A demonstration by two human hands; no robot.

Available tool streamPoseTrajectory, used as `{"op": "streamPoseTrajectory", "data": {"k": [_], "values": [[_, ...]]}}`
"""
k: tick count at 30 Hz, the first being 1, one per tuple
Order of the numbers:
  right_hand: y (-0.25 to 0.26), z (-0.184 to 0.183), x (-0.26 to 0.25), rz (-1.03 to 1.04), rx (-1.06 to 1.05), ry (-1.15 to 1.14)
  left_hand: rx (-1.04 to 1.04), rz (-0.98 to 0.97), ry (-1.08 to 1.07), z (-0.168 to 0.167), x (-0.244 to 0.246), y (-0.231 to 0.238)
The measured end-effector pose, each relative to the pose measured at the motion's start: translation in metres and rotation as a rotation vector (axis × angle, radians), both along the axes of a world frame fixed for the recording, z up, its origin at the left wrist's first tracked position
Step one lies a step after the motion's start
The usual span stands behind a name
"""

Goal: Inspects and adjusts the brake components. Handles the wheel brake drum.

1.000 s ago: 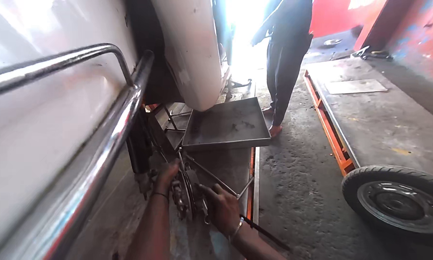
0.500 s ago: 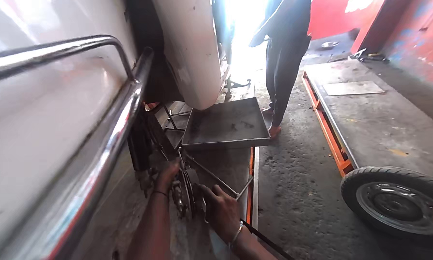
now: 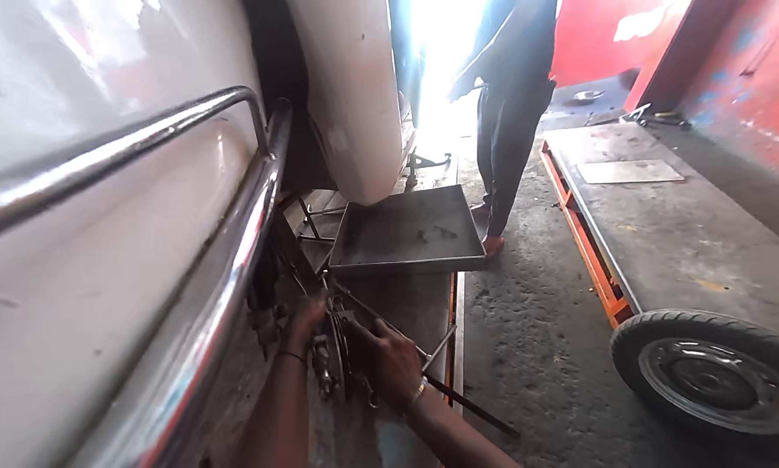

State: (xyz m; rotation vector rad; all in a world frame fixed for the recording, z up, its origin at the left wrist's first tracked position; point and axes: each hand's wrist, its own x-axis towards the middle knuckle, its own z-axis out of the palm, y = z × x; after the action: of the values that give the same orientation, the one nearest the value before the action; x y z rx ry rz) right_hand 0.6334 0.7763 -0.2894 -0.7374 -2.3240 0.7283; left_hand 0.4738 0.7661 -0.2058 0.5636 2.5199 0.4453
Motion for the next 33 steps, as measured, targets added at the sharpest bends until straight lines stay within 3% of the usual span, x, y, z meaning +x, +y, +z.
{"op": "streamPoseTrajectory", "data": {"k": [3, 9, 12, 17, 21, 25, 30, 33], "values": [[-0.012, -0.023, 0.009, -0.071, 0.130, 0.178, 0.030, 0.041, 0.000, -0.001, -0.002, -0.002], [0.012, 0.021, 0.003, 0.132, -0.145, -0.196, 0.075, 0.066, -0.025, -0.010, -0.001, -0.007], [-0.002, -0.002, 0.015, 0.053, 0.021, 0.007, 0.123, 0.086, 0.024, -0.006, 0.010, -0.014], [0.023, 0.046, 0.001, 0.231, -0.240, -0.388, 0.136, 0.080, 0.014, -0.008, 0.014, -0.016], [0.012, 0.029, 0.016, 0.186, -0.176, -0.253, 0.131, 0.058, 0.015, -0.008, 0.014, -0.019], [0.027, 0.055, 0.003, 0.263, -0.274, -0.485, 0.121, 0.066, -0.001, -0.008, 0.018, -0.019], [0.002, 0.018, 0.024, 0.148, -0.117, -0.137, 0.093, 0.074, -0.015, -0.001, 0.017, -0.017], [0.007, 0.024, 0.017, 0.178, -0.205, -0.206, 0.091, 0.054, 0.011, -0.004, 0.017, -0.018]]}}
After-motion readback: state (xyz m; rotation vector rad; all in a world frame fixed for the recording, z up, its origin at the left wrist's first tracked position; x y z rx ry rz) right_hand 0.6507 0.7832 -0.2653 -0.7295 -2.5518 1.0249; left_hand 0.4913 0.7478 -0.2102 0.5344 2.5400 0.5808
